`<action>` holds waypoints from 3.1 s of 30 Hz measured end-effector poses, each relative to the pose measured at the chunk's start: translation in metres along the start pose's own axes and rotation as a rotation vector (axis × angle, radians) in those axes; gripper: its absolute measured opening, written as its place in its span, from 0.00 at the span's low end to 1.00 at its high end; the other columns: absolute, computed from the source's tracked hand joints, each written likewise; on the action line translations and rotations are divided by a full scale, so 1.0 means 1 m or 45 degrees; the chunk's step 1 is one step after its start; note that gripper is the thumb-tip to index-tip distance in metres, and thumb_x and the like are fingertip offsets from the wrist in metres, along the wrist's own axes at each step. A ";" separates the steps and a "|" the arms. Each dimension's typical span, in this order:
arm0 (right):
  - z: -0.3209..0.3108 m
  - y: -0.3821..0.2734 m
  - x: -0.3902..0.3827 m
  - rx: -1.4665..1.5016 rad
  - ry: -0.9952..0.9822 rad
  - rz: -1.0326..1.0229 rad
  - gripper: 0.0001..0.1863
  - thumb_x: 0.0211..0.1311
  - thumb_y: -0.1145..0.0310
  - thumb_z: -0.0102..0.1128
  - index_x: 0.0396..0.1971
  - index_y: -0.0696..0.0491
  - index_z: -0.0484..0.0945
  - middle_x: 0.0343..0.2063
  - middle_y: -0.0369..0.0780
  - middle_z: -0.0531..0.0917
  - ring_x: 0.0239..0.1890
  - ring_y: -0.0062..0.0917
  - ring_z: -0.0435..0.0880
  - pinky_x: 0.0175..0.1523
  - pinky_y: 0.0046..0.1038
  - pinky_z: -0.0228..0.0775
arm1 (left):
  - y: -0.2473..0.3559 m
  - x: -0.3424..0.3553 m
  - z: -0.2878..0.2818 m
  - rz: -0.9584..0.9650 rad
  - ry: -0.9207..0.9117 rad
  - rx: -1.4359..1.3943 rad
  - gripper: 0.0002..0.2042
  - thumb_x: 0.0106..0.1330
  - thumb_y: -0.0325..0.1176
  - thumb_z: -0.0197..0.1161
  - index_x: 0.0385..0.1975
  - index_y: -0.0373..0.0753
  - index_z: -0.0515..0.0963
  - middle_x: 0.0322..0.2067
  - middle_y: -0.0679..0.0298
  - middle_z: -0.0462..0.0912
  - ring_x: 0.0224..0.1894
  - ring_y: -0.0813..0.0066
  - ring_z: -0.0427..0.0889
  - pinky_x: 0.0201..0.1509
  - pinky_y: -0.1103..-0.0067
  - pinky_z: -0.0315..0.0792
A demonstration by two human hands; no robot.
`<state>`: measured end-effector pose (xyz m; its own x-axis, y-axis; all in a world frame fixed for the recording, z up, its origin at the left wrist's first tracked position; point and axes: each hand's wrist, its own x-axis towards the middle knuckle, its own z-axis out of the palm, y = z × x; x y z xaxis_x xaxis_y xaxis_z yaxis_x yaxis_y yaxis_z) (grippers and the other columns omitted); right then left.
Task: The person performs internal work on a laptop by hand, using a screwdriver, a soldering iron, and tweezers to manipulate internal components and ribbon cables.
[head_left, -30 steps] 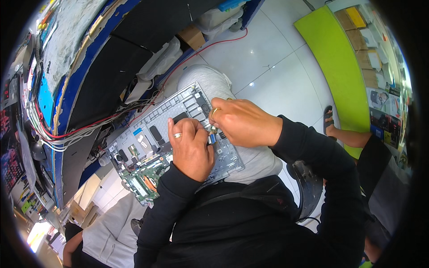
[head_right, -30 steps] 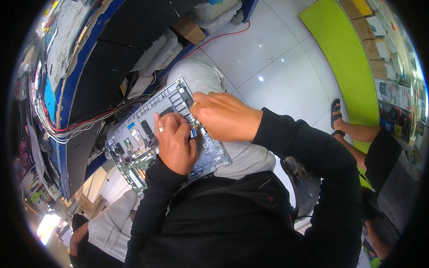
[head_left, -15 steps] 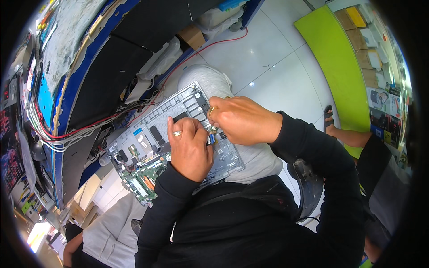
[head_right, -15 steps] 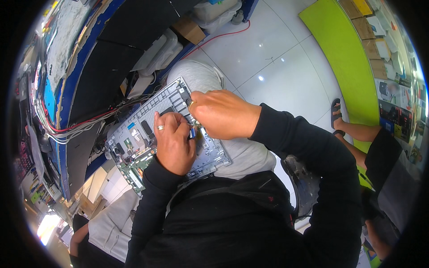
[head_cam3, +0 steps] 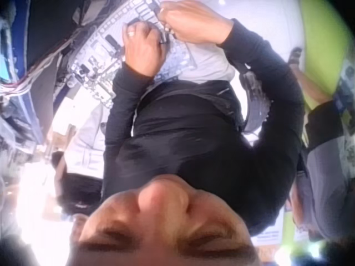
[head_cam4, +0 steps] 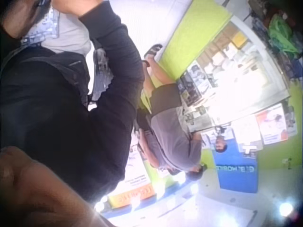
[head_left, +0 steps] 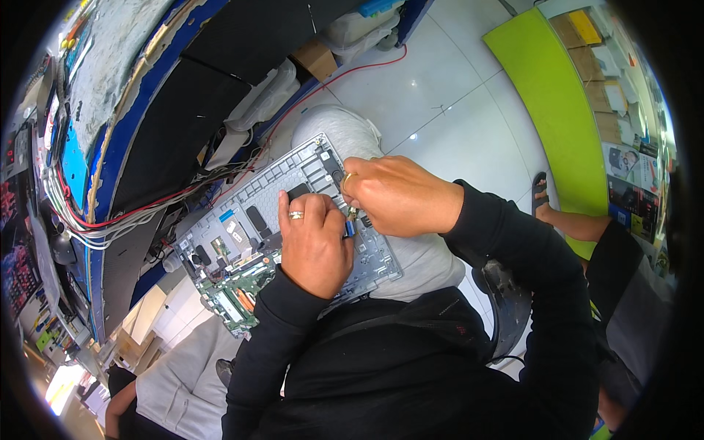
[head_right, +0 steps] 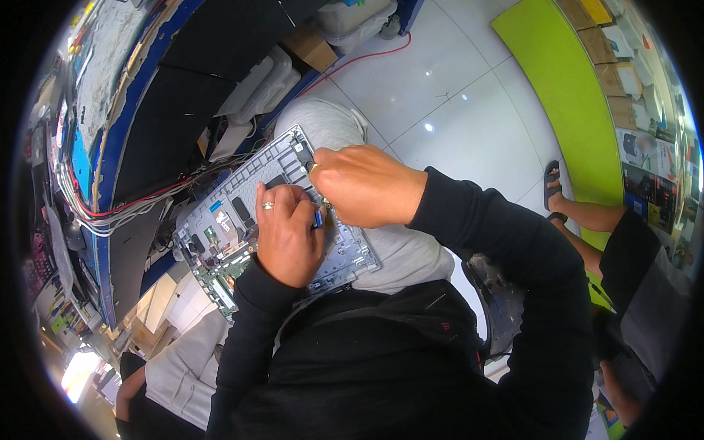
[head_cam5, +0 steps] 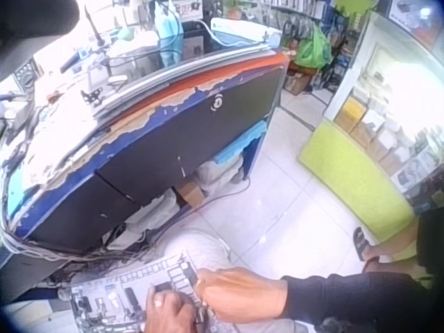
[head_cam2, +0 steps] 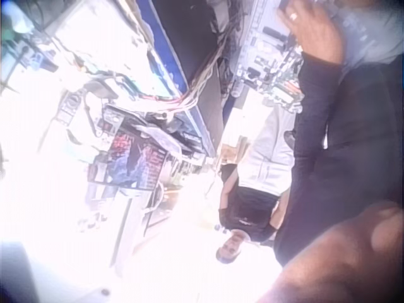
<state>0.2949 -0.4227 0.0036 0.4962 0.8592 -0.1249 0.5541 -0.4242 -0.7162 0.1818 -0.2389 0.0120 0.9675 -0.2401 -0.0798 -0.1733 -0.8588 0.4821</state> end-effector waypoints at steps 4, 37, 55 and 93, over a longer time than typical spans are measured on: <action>0.000 0.000 0.000 0.006 0.006 0.004 0.05 0.55 0.82 0.64 0.32 0.62 0.84 0.39 0.51 0.83 0.35 0.50 0.87 0.42 0.45 0.80 | 0.000 0.001 0.000 -0.004 -0.004 0.007 0.16 0.50 0.25 0.73 0.40 0.32 0.81 0.47 0.56 0.75 0.58 0.50 0.75 0.78 0.40 0.55; 0.023 -0.002 -0.029 0.318 0.283 0.125 0.06 0.67 0.76 0.65 0.36 0.62 0.86 0.39 0.44 0.83 0.35 0.45 0.87 0.43 0.43 0.79 | 0.001 -0.006 0.011 -0.063 0.078 -0.112 0.13 0.54 0.20 0.66 0.40 0.30 0.80 0.49 0.52 0.76 0.59 0.47 0.75 0.79 0.38 0.51; 0.025 -0.006 -0.029 0.338 0.233 0.149 0.05 0.68 0.78 0.62 0.36 0.62 0.85 0.41 0.45 0.83 0.37 0.46 0.87 0.45 0.43 0.79 | 0.007 -0.006 0.017 -0.133 0.127 -0.137 0.08 0.60 0.23 0.67 0.38 0.30 0.80 0.46 0.53 0.76 0.58 0.47 0.75 0.80 0.39 0.45; 0.073 -0.094 -0.068 -0.102 0.569 0.513 0.13 0.60 0.71 0.76 0.42 0.58 0.85 0.36 0.43 0.80 0.35 0.40 0.85 0.39 0.38 0.78 | -0.009 -0.027 0.013 -0.122 0.207 -0.372 0.17 0.53 0.19 0.67 0.42 0.43 0.89 0.46 0.61 0.76 0.66 0.51 0.72 0.81 0.38 0.41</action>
<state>0.1600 -0.4206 0.0297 0.9004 0.4305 -0.0623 0.3045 -0.7260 -0.6167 0.1546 -0.2303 -0.0015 0.9976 -0.0694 -0.0080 -0.0432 -0.7025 0.7104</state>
